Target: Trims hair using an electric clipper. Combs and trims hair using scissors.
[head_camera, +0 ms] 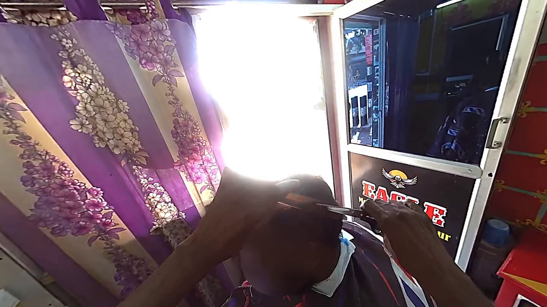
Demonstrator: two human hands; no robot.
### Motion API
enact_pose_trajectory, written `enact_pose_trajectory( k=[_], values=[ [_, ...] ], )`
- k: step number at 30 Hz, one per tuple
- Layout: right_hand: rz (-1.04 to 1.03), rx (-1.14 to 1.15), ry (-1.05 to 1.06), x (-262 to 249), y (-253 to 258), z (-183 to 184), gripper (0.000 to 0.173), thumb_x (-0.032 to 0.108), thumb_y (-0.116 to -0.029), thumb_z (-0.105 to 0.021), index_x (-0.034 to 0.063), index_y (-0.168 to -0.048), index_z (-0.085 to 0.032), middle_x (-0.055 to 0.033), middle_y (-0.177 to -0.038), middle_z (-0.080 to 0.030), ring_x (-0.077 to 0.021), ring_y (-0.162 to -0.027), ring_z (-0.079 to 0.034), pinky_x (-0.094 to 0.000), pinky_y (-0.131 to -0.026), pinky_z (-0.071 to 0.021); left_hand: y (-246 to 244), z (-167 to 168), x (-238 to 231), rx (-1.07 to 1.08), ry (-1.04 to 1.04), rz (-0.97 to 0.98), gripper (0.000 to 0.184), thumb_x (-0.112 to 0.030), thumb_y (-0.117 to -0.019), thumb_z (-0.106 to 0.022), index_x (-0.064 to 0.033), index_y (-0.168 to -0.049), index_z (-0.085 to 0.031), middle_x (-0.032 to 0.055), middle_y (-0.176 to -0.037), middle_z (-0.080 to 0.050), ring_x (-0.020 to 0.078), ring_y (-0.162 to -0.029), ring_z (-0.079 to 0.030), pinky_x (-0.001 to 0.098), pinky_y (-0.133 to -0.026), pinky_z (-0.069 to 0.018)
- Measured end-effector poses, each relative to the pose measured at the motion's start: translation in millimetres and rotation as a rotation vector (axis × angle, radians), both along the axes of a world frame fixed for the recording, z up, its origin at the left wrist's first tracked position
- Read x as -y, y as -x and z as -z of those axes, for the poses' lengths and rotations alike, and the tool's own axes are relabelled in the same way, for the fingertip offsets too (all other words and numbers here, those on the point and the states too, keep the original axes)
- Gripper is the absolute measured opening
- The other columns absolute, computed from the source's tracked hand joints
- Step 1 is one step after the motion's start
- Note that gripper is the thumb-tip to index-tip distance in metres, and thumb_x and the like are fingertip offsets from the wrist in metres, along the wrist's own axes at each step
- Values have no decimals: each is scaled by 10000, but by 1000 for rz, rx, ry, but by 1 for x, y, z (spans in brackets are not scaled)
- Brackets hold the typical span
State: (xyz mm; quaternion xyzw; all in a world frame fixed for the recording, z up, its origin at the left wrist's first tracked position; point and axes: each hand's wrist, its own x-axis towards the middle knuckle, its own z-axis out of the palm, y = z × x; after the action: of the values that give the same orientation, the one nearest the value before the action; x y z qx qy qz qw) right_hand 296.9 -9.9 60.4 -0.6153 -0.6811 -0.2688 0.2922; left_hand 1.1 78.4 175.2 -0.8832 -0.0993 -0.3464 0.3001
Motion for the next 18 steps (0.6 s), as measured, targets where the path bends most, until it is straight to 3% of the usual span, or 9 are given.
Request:
enact_pose_trajectory(
  k=[4,7,9,12,14,18],
  values=[
    [-16,2,71,0,7,-7,456,87,-677,-921,90,-1077,-702,-87,-963,-700,-310,-900,-690,-519,-777,-553,-2,1,0,6,-4,-6,367,-290,-1001,-595,-184,-1344,-669,-10,-983,-723,183,-831,-609,425,-771,-390],
    [-41,47,-11,0,11,-6,319,-68,-736,-827,97,-979,-703,-69,-846,-699,-282,-787,-698,-467,-694,-552,-1,3,-1,-1,8,-5,385,-313,-1014,-591,-160,-1363,-648,-14,-950,-723,184,-815,-608,423,-778,-399],
    [-33,30,-20,1,9,-4,308,-104,-753,-793,108,-955,-699,-53,-811,-693,-260,-749,-691,-456,-698,-550,-1,3,-1,-7,18,1,372,-315,-1018,-596,-153,-1347,-658,-8,-962,-722,181,-809,-601,421,-780,-399],
    [-25,-93,-56,3,4,3,282,-93,-772,-777,98,-969,-713,-67,-827,-698,-268,-736,-700,-472,-650,-567,-1,4,3,27,-2,10,280,-312,-1010,-608,-187,-1224,-737,11,-1036,-737,172,-811,-619,421,-769,-393],
    [4,-210,-45,5,2,7,276,-65,-786,-786,87,-1002,-705,-87,-853,-692,-296,-732,-702,-503,-616,-570,-1,10,11,123,-8,-2,218,-302,-1014,-607,-188,-1105,-770,4,-1013,-742,154,-810,-631,420,-797,-402],
    [60,-334,-12,10,-3,17,316,-43,-779,-801,100,-1048,-717,-97,-862,-713,-321,-718,-708,-547,-595,-562,1,18,32,293,48,-159,238,-263,-1009,-578,-140,-994,-781,-15,-735,-660,124,-589,-538,416,-707,-397]
  ],
)
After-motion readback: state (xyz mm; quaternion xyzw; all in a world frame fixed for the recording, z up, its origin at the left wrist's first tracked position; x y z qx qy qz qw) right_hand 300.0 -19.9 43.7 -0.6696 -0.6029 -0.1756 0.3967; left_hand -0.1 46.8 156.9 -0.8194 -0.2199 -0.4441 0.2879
